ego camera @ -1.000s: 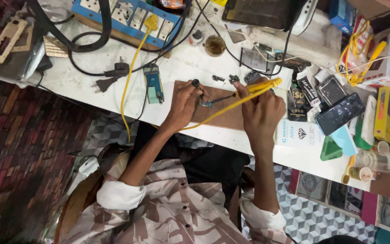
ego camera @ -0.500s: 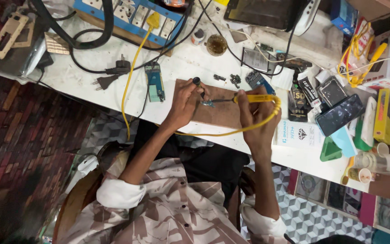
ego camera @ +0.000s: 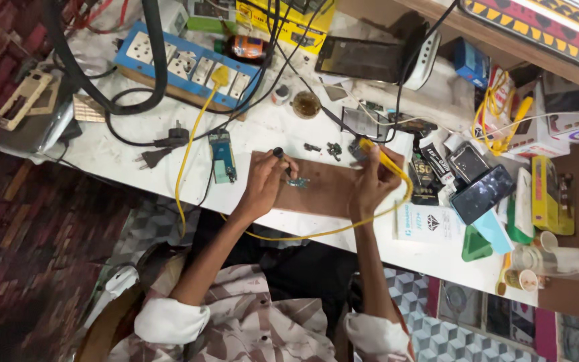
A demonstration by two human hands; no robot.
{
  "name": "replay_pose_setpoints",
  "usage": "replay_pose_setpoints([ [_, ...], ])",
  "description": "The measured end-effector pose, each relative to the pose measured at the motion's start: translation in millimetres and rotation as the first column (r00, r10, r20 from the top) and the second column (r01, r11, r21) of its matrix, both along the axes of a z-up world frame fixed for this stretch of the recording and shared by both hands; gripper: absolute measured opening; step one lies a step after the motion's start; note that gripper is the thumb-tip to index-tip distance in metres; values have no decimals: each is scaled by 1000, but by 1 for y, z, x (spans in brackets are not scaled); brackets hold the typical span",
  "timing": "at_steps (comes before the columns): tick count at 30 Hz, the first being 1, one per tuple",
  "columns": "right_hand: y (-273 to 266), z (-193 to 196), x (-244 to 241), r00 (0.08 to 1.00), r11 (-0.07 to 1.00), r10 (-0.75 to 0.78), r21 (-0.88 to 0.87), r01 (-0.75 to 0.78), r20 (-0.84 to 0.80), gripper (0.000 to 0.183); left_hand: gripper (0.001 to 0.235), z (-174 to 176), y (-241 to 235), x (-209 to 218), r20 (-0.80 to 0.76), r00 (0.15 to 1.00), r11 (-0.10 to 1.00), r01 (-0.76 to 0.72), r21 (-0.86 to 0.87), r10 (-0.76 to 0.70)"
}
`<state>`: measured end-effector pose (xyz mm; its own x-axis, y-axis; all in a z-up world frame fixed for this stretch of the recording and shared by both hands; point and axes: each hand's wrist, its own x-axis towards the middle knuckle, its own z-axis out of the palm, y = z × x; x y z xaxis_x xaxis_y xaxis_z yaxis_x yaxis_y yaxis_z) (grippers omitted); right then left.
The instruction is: The person uses a soldering iron and solder wire to attach components to a small circuit board. They repeatedly heat joints and apply solder while holding the board steady on a wooden mat.
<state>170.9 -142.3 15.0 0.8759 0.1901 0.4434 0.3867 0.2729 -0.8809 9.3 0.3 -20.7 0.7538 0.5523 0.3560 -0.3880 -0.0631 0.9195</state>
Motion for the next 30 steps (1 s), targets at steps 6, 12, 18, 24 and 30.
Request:
replay_pose_setpoints([
  [6,16,9,6,994,971,91,-217,-101,-59,30,28,6,-3,-3,3,1000,1000,12,-11,-12],
  [12,24,20,3,994,922,74,-373,-101,-86,29,31,8,-1,-4,-13,1000,1000,4,-19,-4],
  [18,30,19,4,985,914,138,-370,-168,-106,28,38,21,1,-3,-85,994,993,-53,104,62],
  [24,29,16,5,982,902,153,-390,-184,-108,27,44,27,1,-7,-66,992,964,-88,251,108],
  [30,32,9,7,983,940,118,-302,-157,-143,26,43,28,2,-7,-79,990,965,-93,246,116],
])
